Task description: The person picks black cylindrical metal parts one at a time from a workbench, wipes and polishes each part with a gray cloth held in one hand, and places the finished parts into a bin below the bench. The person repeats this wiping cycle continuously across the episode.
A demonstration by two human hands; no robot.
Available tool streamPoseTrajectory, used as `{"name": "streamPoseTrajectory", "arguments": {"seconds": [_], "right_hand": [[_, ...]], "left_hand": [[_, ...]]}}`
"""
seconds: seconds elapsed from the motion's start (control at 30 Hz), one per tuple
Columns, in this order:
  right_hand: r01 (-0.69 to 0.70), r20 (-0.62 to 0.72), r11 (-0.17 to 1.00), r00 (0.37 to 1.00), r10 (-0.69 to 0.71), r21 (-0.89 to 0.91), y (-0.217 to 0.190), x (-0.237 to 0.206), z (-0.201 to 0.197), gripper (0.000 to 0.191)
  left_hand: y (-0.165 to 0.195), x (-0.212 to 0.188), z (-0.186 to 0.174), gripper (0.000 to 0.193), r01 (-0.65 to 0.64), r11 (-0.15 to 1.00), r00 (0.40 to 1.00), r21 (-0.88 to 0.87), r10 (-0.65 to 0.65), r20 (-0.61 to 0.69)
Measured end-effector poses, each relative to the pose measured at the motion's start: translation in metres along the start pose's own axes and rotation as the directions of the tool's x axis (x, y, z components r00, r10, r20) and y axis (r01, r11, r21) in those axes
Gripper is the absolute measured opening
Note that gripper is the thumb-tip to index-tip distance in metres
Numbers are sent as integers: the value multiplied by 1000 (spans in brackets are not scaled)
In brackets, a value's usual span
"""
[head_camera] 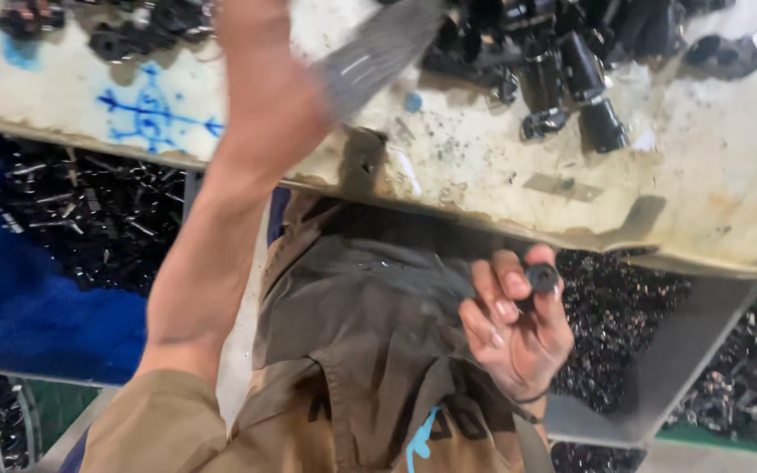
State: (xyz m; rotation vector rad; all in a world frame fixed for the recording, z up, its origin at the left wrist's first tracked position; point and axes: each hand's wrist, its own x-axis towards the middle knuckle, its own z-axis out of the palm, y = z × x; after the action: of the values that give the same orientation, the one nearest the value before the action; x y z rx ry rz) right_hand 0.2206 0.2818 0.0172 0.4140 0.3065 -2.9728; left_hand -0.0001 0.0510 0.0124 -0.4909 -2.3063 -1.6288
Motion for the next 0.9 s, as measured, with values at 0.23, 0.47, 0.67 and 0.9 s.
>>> {"name": "streamPoseTrajectory", "arguments": {"seconds": [0.23,0.47,0.67,0.9], "right_hand": [[81,-104,953,988,-115,-292,-4,-4,-6,22],[619,630,-137,775,-47,-773,-14,38,68,35],[544,558,-159,828,-59,-824,-22,12,28,35],[652,680,-196,682,-269,-732,-5,12,18,21]], "left_hand": [[93,-64,-12,35,382,704,882,-599,-85,463],[100,-103,11,73,275,931,802,-239,-85,592],[98,-96,11,106,127,977,729,-171,26,684],[105,-91,15,109,141,962,764,-234,45,644]]}}
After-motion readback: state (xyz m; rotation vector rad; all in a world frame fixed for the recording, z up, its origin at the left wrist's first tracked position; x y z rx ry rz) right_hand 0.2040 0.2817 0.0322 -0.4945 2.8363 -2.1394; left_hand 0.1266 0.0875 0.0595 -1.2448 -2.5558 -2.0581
